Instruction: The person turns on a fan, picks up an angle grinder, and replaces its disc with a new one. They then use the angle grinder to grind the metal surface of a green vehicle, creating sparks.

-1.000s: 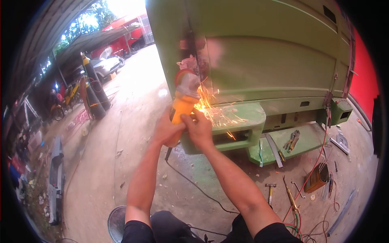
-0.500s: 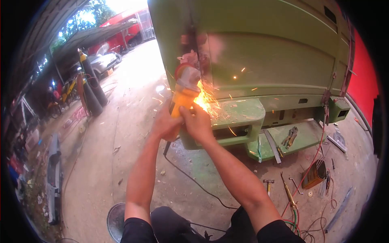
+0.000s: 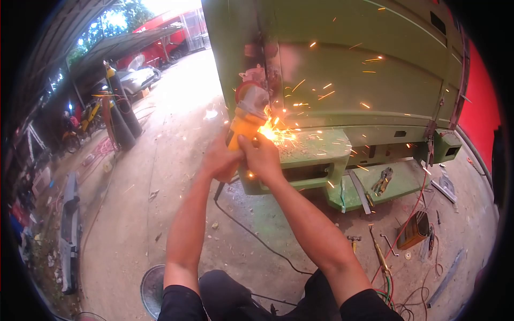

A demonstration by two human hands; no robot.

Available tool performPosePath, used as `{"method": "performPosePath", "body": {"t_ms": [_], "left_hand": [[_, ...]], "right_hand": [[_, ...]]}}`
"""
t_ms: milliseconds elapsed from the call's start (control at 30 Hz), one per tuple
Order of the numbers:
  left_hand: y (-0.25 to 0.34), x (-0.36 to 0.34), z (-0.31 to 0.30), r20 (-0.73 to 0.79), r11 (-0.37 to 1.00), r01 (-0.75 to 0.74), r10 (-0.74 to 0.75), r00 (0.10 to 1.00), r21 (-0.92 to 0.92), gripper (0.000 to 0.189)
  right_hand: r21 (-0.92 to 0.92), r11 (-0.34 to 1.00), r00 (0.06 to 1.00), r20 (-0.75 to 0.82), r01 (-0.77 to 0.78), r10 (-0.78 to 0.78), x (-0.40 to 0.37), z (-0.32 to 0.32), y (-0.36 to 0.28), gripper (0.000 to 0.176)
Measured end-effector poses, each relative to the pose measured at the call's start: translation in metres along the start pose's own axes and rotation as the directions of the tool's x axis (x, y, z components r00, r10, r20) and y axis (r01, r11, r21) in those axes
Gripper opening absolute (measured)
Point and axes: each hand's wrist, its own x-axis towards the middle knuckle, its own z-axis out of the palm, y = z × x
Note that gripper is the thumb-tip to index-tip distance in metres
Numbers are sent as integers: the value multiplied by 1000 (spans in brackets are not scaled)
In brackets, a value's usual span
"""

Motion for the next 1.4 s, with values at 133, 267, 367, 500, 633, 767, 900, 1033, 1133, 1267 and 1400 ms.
{"method": "performPosePath", "body": {"t_ms": [133,267,367,500,633,767,900,1033,1133,1267,1400], "left_hand": [[3,0,-5,31,1000,5,-5,1000,-6,74],[-1,2,-7,24,999,-6,5,1000,45,76],[-2,3,-8,43,1000,14,-14,999,9,77],[-28,15,-8,47,996,-55,52,998,67,76],[-45,22,-6,12,997,-42,42,999,68,75],[-18,14,-13,85,999,-16,20,996,-41,75],[-11,12,-14,87,999,22,-24,996,25,76],[-17,14,-13,70,1000,-21,21,997,-6,77],[-12,12,-13,56,999,-37,37,998,3,77],[-26,20,-12,8,993,-46,45,999,106,76],[-17,17,-17,57,998,-42,39,998,48,74]], "right_hand": [[-23,1000,999,-43,0,-1,-6,1,-13,54],[-44,998,998,-27,-53,52,1,4,-6,55],[-63,998,1000,-31,-4,2,9,6,4,57],[21,998,998,-1,-56,56,-3,6,-14,58],[-72,997,991,-129,29,-38,-1,11,-12,47],[-13,1000,998,-60,5,-6,0,10,-12,57],[-27,999,997,-69,-35,33,2,10,-13,56],[-24,998,996,-61,-64,62,6,12,-13,54],[-108,994,997,-81,-20,12,19,15,3,53],[-99,995,995,-94,29,-39,25,18,9,58],[-59,998,996,-83,6,-11,21,19,3,57]]}}
